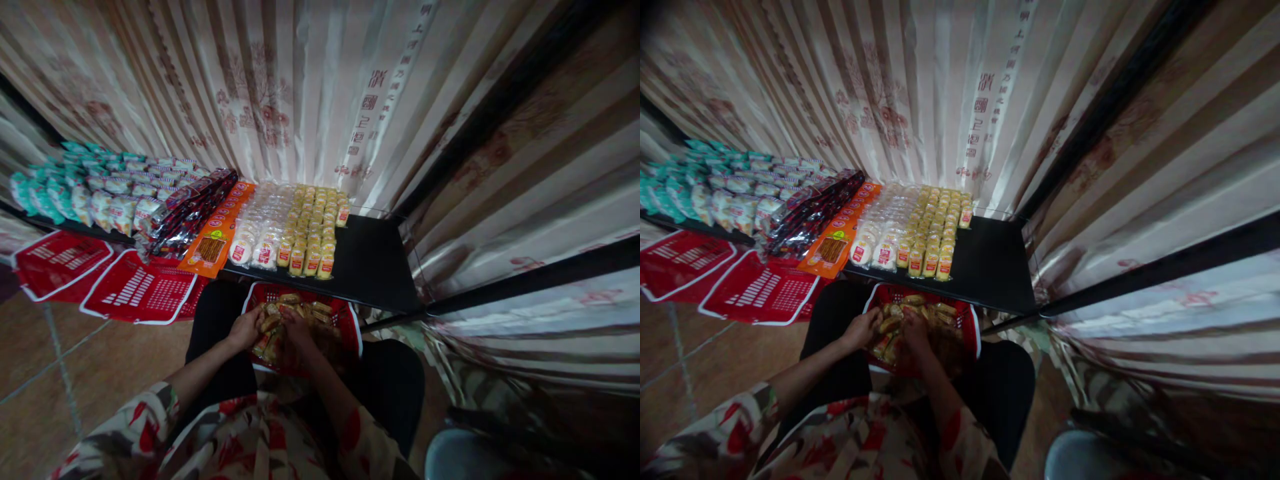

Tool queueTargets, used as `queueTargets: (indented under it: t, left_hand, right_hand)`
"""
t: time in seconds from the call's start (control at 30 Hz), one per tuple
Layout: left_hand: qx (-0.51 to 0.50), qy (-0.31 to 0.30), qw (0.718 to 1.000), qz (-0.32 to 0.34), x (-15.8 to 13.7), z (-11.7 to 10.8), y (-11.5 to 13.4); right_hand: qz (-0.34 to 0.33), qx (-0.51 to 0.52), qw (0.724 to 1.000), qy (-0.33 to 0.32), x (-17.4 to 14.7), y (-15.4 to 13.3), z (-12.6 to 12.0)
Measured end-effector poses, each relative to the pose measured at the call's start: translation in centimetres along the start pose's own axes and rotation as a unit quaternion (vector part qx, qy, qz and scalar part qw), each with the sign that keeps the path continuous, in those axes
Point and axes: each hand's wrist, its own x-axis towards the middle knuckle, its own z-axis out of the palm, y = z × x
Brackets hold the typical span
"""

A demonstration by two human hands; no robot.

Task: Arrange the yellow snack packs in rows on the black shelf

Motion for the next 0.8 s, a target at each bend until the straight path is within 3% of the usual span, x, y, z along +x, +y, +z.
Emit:
queueTargets:
  t: [0.1,0.23,0.4,0.57,0.8]
  left_hand:
    - [-0.203,0.005,0.979,-0.029,-0.5,-0.1,0.6]
    - [-0.364,-0.011,0.931,-0.031,-1.2,-0.3,1.8]
    - [-0.42,-0.04,0.907,-0.005,-1.1,-1.5,3.9]
    - [-0.446,-0.069,0.892,0.034,0.0,-2.5,7.0]
    - [-0.433,-0.074,0.897,0.055,1.8,-3.6,12.6]
  right_hand:
    - [0.042,0.046,0.998,-0.022,0.0,-1.0,-1.6]
    - [0.01,0.046,0.998,-0.042,-0.6,-1.9,-3.8]
    - [-0.081,0.001,0.996,-0.049,-2.1,-4.6,-7.0]
    - [-0.205,-0.171,0.963,-0.045,-3.6,-8.4,-10.4]
    - [-0.257,-0.305,0.917,-0.032,-4.5,-10.9,-13.7]
